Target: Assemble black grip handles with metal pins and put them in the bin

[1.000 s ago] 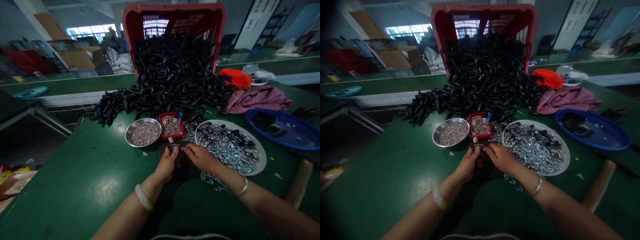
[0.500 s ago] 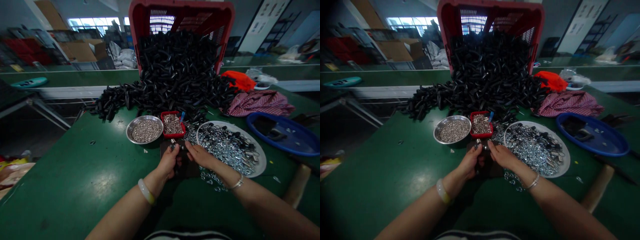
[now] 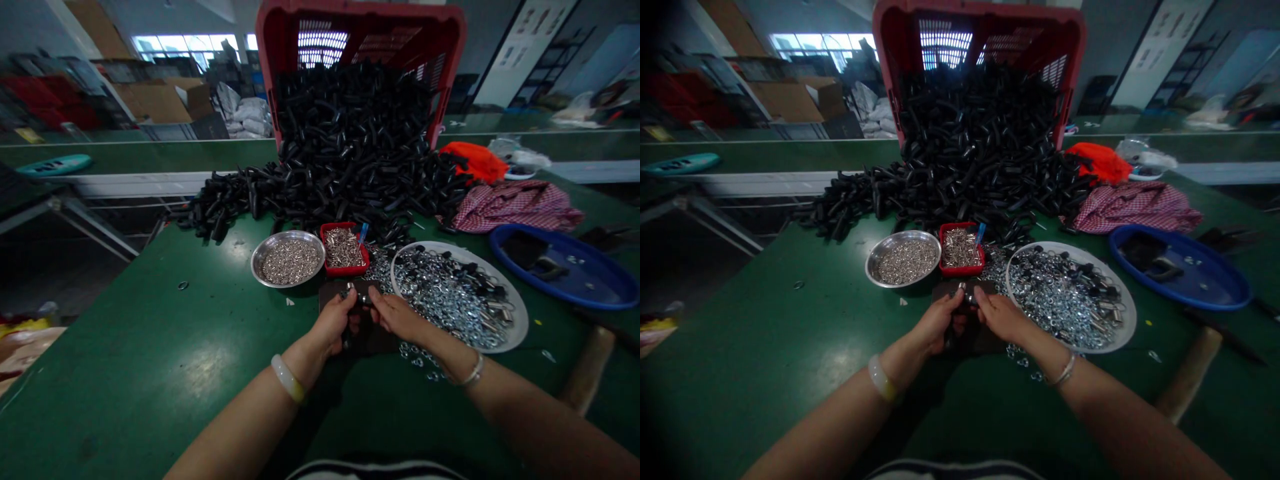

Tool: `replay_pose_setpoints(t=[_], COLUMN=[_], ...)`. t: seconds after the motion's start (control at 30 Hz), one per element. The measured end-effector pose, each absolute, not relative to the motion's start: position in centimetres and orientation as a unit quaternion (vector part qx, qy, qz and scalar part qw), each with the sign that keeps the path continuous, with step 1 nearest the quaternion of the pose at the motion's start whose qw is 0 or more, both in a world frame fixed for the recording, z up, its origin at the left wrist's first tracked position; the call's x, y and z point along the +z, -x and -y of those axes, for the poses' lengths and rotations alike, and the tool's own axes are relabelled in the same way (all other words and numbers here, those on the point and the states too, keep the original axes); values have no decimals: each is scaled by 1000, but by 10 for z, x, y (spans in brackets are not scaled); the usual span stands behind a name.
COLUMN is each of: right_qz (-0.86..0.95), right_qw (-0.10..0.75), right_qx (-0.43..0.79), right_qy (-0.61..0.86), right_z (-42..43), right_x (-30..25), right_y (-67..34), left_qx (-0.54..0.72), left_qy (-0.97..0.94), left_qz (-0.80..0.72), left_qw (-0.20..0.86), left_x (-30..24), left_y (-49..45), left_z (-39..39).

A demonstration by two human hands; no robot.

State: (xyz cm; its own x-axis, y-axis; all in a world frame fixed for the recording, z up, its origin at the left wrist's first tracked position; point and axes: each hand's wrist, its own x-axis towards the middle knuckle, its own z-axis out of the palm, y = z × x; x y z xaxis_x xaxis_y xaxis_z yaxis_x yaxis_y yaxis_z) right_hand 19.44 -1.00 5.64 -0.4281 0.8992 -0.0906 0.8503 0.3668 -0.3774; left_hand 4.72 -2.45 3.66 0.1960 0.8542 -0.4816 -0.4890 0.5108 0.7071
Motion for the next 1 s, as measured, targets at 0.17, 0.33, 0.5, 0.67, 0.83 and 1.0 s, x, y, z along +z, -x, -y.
replay_pose_setpoints(t=[0.17,0.33,0.5,0.67,0.83,1.0], right_qz=[812,656,800,913,875,836], right_qw=[162,60,149,108,66,89], right_qx=[141,517,256,68,-4,-6], right_qy=[543,546,521,387,480,541], right_z=[13,12,5,-13,-6,7], right_x=[53,44,48,37,24,47], right_y=[-188,-184,-198,-211,-201,-231], left_qx=[431,458,391,277,180,122], left_qy=[-222,-442,-643,-754,-824,-853], left_qz=[-450,-516,-508,-464,-505,-489], left_qw=[750,573,419,372,183,136], left_x=[33,25,27,32,30,36], left_y=[-47,-43,-29,-20,-19,-12], left_z=[24,24,13,-5,-6,-4])
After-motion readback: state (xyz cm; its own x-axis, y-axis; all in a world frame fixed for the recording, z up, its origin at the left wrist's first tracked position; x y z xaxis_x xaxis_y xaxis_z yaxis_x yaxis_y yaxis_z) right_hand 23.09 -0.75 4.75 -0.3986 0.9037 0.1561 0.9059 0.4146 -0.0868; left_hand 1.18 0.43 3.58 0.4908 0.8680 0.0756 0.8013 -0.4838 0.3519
